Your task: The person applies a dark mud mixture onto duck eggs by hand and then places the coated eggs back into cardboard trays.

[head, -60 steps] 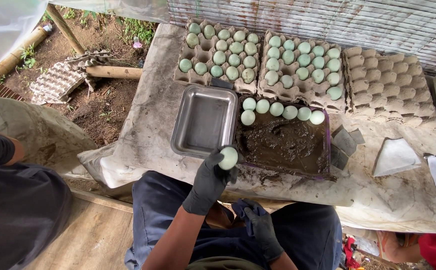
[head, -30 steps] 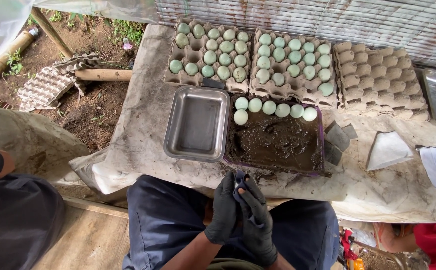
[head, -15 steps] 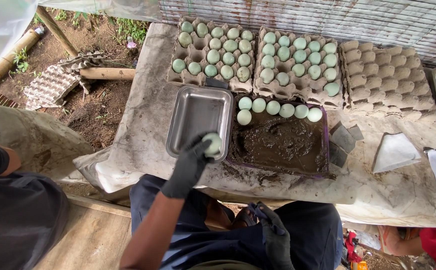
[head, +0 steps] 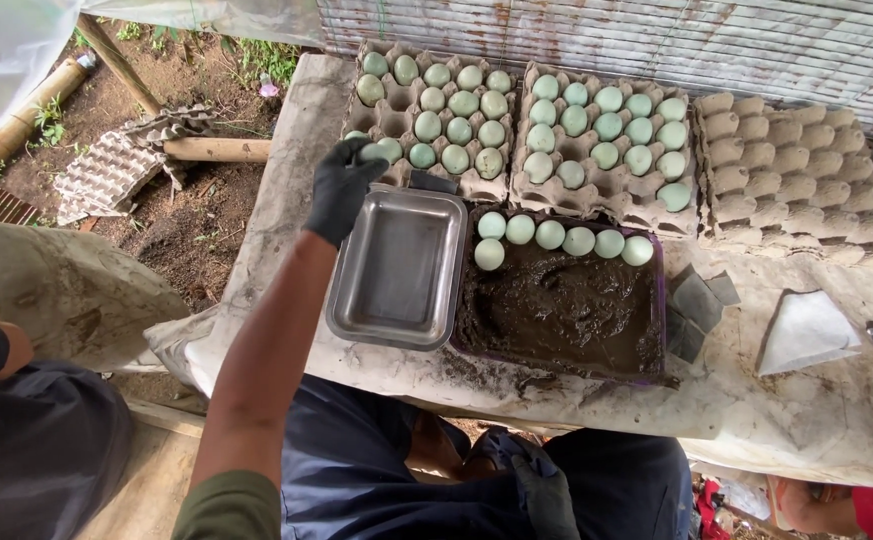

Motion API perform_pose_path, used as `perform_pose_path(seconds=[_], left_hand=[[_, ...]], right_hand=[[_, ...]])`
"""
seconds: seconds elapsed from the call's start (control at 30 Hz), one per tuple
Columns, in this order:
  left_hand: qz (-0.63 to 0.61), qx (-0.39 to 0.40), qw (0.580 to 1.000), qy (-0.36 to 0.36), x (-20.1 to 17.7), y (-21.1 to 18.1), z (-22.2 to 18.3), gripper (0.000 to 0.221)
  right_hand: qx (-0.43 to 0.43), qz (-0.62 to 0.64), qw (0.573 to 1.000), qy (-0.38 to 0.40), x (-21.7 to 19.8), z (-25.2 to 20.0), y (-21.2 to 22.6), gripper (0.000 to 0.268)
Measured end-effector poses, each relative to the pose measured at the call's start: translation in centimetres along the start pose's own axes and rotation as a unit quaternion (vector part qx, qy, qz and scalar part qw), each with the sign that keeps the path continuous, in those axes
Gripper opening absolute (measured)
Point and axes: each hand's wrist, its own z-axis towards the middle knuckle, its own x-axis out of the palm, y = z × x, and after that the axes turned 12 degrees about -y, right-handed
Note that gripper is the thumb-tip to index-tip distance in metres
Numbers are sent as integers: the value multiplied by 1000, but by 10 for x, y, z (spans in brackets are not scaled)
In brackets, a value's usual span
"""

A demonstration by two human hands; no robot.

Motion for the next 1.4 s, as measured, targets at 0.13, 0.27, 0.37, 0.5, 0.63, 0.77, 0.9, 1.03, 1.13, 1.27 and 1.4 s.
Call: perform_pose_path(seconds=[0.13,0.27,0.37,0.5,0.63,0.77,0.9,1.03,1.13,1.27,1.4], left_hand=[[121,36,990,-59,5,27,73,39],[250,151,955,-40,7,62,137,44],[369,197,908,9,12,62,154,51],[467,229,849,95,20,67,168,59],[495,274,814,129,29,59,175,54],[520,244,806,141,32,54,177,62],[561,207,788,145,34,54,181,67],[567,202,783,156,35,58,180,63],[566,223,778,159,37,64,185,65],[642,213,718,168,43,57,187,65],[670,222,685,179,46,57,191,60]], right_hand=[[33,-67,997,-28,-2,21,-11,37],[92,-88,991,-28,-2,21,1,43],[127,-130,983,-30,3,4,29,47],[130,-210,969,-17,1,1,43,44],[161,-229,960,-25,2,-1,54,52],[162,-243,956,-31,2,3,47,52],[222,-250,940,-67,9,-14,75,62],[127,-239,963,-12,2,17,24,47],[112,-204,973,1,2,16,23,43],[158,-248,955,-31,5,4,46,49],[137,-279,950,-23,3,8,41,51]])
